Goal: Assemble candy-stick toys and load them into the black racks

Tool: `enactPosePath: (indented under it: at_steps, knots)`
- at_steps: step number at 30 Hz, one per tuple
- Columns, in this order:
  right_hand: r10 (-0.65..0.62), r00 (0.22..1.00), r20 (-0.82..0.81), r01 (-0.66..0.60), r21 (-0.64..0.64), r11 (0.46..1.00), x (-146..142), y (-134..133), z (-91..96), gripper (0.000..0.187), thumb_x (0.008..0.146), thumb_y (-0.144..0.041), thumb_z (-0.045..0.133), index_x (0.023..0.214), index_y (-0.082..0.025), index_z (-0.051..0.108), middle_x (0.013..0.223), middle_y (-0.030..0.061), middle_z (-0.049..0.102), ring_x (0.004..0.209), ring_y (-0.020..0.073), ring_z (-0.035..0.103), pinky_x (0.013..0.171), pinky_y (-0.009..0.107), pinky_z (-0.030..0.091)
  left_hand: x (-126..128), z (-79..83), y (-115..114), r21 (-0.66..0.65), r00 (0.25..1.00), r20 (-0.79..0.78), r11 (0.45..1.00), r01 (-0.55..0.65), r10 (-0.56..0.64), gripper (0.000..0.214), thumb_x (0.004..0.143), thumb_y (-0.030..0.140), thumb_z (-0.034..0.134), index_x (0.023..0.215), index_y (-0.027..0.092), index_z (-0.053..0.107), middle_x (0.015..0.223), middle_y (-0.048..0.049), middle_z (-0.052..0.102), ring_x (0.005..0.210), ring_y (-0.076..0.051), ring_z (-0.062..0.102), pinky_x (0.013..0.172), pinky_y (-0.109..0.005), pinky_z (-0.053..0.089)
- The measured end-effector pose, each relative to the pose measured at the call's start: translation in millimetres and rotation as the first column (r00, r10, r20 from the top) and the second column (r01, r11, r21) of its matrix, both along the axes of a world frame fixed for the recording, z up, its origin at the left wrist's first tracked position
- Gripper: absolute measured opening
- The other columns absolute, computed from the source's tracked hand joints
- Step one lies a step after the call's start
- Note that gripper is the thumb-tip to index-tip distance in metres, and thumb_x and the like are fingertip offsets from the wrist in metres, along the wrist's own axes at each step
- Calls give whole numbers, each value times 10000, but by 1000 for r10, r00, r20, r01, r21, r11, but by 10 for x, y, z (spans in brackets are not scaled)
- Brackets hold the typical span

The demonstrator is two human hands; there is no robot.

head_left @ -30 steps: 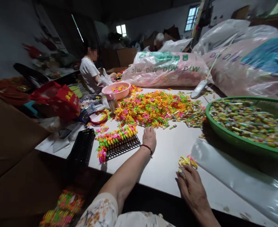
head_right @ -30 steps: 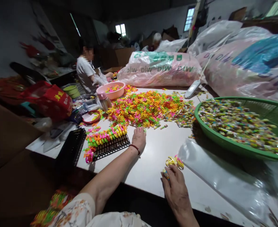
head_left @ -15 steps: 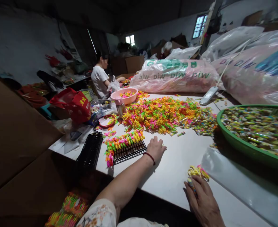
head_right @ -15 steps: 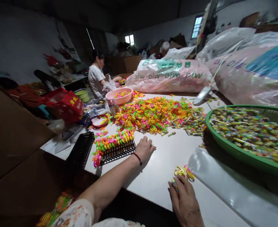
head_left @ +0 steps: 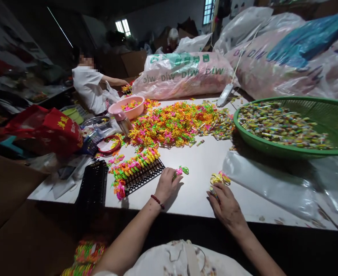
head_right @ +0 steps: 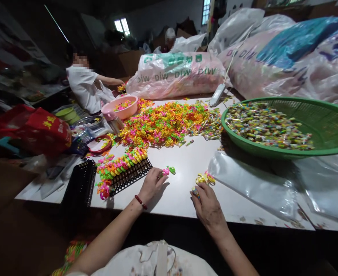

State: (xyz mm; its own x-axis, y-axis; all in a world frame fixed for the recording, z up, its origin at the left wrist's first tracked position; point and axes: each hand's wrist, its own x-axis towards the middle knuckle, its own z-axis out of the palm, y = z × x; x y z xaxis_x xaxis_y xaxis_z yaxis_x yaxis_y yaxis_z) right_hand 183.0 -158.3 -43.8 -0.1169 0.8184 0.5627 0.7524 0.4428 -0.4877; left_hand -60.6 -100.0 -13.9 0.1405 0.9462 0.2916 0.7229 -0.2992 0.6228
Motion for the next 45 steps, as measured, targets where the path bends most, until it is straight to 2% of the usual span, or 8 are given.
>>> enactPosePath:
  at_steps: [7, 11, 19, 22, 31, 35, 40, 45]
  knots:
    - [1, 1000, 27, -2, 54, 999, 32, -15, -62, 249, 917, -345, 534, 1092, -194, 626, 1134, 133, 612, 1078, 276, 607, 942, 464, 524, 56, 539, -356, 294, 991, 131, 953, -67, 29, 269, 909, 114, 397, 1109, 210, 550, 1035, -96, 618, 1012, -205, 595, 907, -403, 507]
    - [6, 999, 52, -16, 180, 984, 103, 73, -254, 322, 910, -445, 527, 1093, -201, 628, 1107, 127, 640, 1015, 288, 636, 899, 464, 534, -115, 1151, -440, 665, 951, -94, 692, 279, -294, 428, 899, 193, 480, 1314, 298, 462, 1220, -76, 607, 1192, -226, 560, 1002, -437, 495]
    - [13, 1000, 11, -15, 228, 973, 129, 164, -282, 311, 886, -519, 529, 960, -257, 679, 992, 76, 693, 921, 267, 663, 828, 425, 553, -950, 2806, 1220, 689, 938, -283, 723, 51, 203, 327, 891, 136, 436, 1202, 156, 533, 1495, -115, 344, 1438, -282, 239, 1139, -576, 247]
    - [44, 996, 79, -66, 293, 954, 163, 188, -327, 288, 881, -503, 544, 974, -265, 677, 980, 65, 703, 904, 262, 674, 801, 404, 560, -766, 2536, 1170, 568, 924, -336, 822, 44, 182, 264, 899, 124, 405, 1115, 158, 554, 1395, -131, 462, 1305, -250, 442, 1048, -456, 420]
    - [40, 999, 13, -42, 249, 968, 131, 166, -299, 278, 893, -429, 546, 1034, -223, 668, 1043, 88, 691, 920, 253, 684, 822, 368, 564, 359, 405, 124, -79, 915, -399, 993, -93, 54, 251, 866, 390, 550, 925, 151, 600, 961, -163, 618, 945, -297, 564, 839, -424, 479]
    - [-19, 958, -285, -45, -219, 975, -40, 7, 175, 296, 874, -469, 550, 903, -207, 685, 863, 55, 707, 784, 225, 675, 684, 322, 554, 290, 196, 147, -149, 956, -285, 983, -110, 63, 83, 827, 253, 567, 855, 175, 566, 974, -125, 584, 943, -251, 529, 848, -381, 450]
    - [-243, 662, -709, -358, -584, 729, -306, -18, 460, 416, 799, -570, 617, 907, -169, 634, 699, 1, 622, 489, 102, 493, 423, 224, 372, 193, 158, 131, -338, 968, 142, 929, -150, 208, 155, 762, 246, 627, 772, 191, 483, 756, -5, 521, 702, -147, 491, 643, -263, 403]
    - [-198, 645, -738, -446, -574, 687, -435, -18, 513, 466, 804, -545, 619, 1056, -155, 647, 821, 30, 632, 648, 116, 538, 560, 237, 424, 240, 265, -118, -511, 658, 698, 841, 179, 284, 280, 789, 417, 633, 790, 174, 494, 650, 46, 473, 530, -67, 406, 524, -198, 317]
